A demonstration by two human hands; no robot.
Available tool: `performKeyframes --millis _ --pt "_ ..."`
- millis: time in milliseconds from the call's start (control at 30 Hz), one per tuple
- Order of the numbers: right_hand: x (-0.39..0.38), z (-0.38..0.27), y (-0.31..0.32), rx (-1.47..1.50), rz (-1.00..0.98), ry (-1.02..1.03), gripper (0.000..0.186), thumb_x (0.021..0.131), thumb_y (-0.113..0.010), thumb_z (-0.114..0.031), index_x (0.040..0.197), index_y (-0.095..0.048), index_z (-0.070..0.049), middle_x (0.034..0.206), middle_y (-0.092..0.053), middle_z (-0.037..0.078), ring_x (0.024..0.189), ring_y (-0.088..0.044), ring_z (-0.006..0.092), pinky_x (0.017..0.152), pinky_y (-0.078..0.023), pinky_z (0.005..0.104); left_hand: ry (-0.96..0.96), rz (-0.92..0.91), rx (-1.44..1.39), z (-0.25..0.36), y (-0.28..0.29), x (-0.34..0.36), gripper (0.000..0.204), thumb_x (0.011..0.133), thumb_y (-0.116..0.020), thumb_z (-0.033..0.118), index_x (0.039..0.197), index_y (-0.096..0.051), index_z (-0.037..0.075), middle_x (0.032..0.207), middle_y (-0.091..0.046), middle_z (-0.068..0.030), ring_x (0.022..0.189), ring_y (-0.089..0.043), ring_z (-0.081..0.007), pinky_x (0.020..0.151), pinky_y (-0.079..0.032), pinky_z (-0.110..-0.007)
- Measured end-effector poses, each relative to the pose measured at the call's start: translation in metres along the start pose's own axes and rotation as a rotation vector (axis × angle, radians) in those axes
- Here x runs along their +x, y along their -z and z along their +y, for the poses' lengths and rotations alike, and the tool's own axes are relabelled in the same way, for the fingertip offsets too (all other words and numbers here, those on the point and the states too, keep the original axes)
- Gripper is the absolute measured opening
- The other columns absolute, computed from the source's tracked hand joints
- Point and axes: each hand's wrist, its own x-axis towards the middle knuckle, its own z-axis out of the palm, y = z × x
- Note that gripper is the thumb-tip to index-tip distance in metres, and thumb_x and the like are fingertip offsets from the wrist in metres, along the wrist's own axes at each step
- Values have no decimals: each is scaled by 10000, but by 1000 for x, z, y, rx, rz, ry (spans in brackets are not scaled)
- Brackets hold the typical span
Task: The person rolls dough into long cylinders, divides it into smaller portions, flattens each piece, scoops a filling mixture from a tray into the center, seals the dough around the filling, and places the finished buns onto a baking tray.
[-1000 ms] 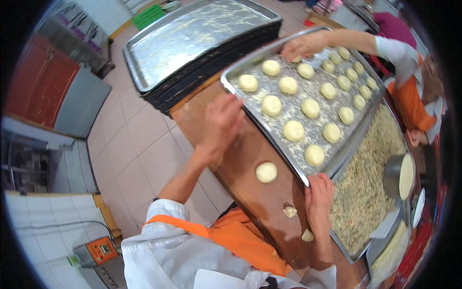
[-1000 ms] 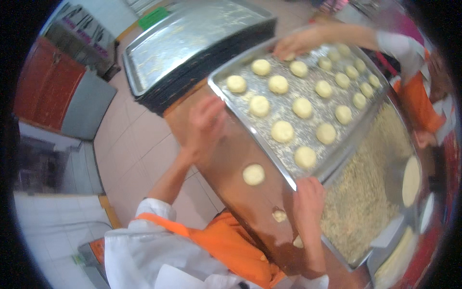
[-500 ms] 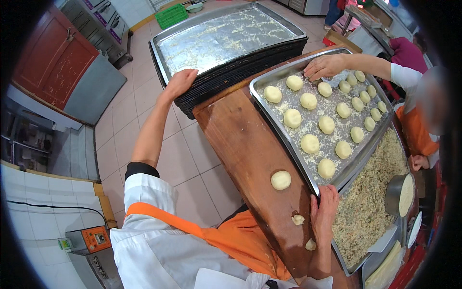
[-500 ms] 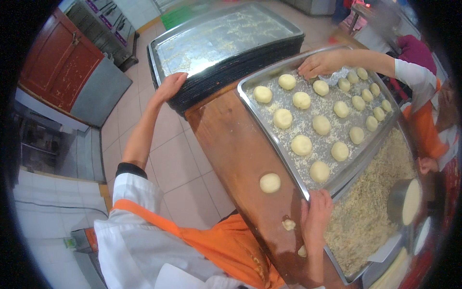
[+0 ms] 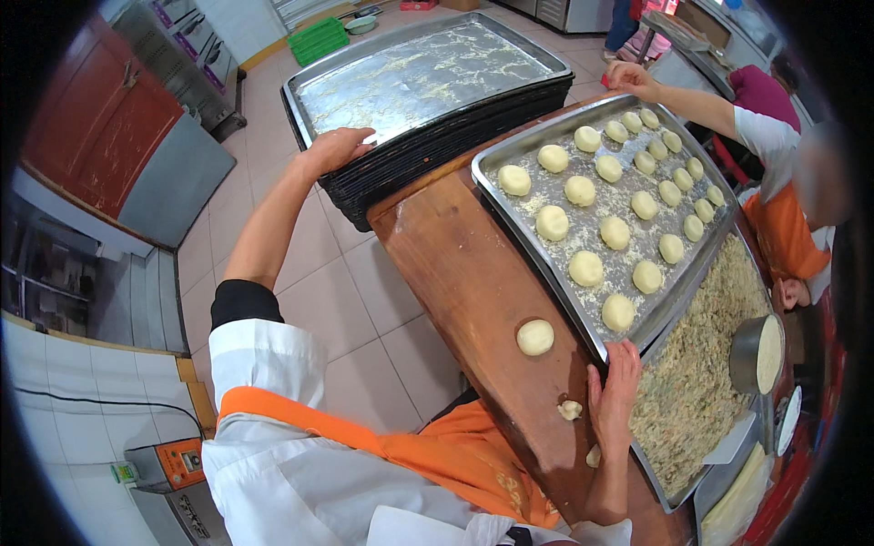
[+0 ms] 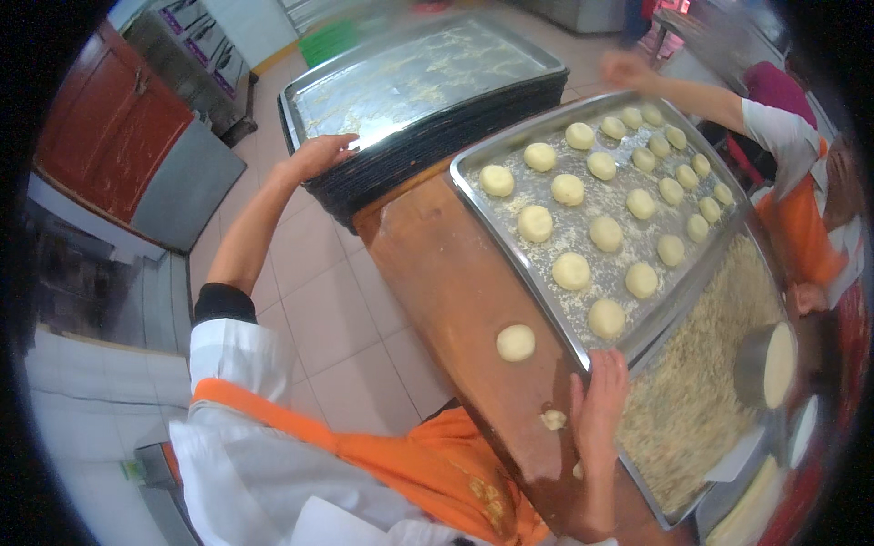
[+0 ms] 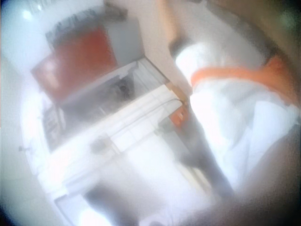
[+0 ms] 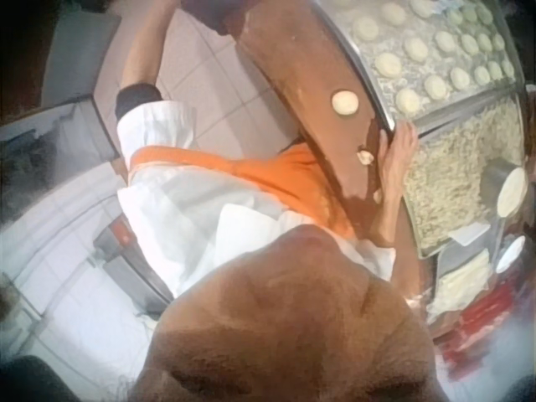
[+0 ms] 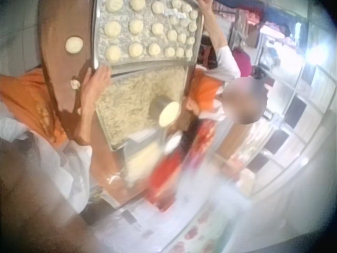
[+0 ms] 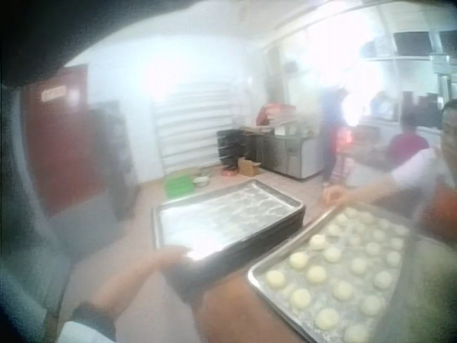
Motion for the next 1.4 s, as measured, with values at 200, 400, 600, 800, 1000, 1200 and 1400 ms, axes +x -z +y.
performKeyframes --millis 200,400,600,800,1000,1200,1400 --pt "4 1 0 34 -32 47 439 727 -605 17 1140 -455 7 1130 -481 190 1156 -385 391 973 -317 443 215 139 44 -50 -11 -13 314 840 -526 261 1109 -559 101 1075 -594 -165 1012 -550 -330 785 -462 -447" --pt "-5 7 -9 28 0 11 420 770 -584 9 1165 -442 9 1157 -460 182 1173 -366 382 983 -299 441 819 292 -65 -69 0 -21 333 747 -626 276 930 -631 -3 1003 -615 -208 959 -589 -350 783 -479 -466" --pt "-5 5 -8 8 -5 34 432 763 -586 6 1171 -444 -3 1165 -452 188 1173 -361 388 987 -291 446 889 341 12 -50 -8 -12 268 768 -605 208 972 -641 39 1037 -599 -180 969 -591 -326 781 -501 -422" --pt "-3 4 -7 -17 13 48 427 762 -590 -3 1167 -454 -5 1149 -469 178 1156 -385 381 980 -305 441 1052 340 20 -60 -15 16 235 792 -557 154 994 -654 82 1046 -626 -99 962 -613 -250 708 -510 -359" --pt "-1 2 -9 17 39 7 396 737 -603 22 1111 -477 -1 1115 -491 176 1142 -401 378 960 -328 444 1278 401 -110 -55 0 18 200 805 -560 171 962 -674 121 991 -657 -42 915 -634 -199 680 -503 -332" --pt "1 4 -7 23 62 15 394 739 -601 27 1112 -479 -7 1114 -494 172 1145 -399 377 958 -331 437 1158 283 -16 -62 -1 29 216 806 -554 186 985 -670 150 1026 -648 -46 943 -627 -221 693 -504 -343" --pt "0 5 -8 15 40 7 405 737 -603 22 1120 -479 -16 1120 -496 163 1145 -402 374 956 -331 437 1230 332 -60 -73 0 32 243 781 -565 177 995 -666 120 1029 -645 -64 960 -621 -232 707 -505 -373"
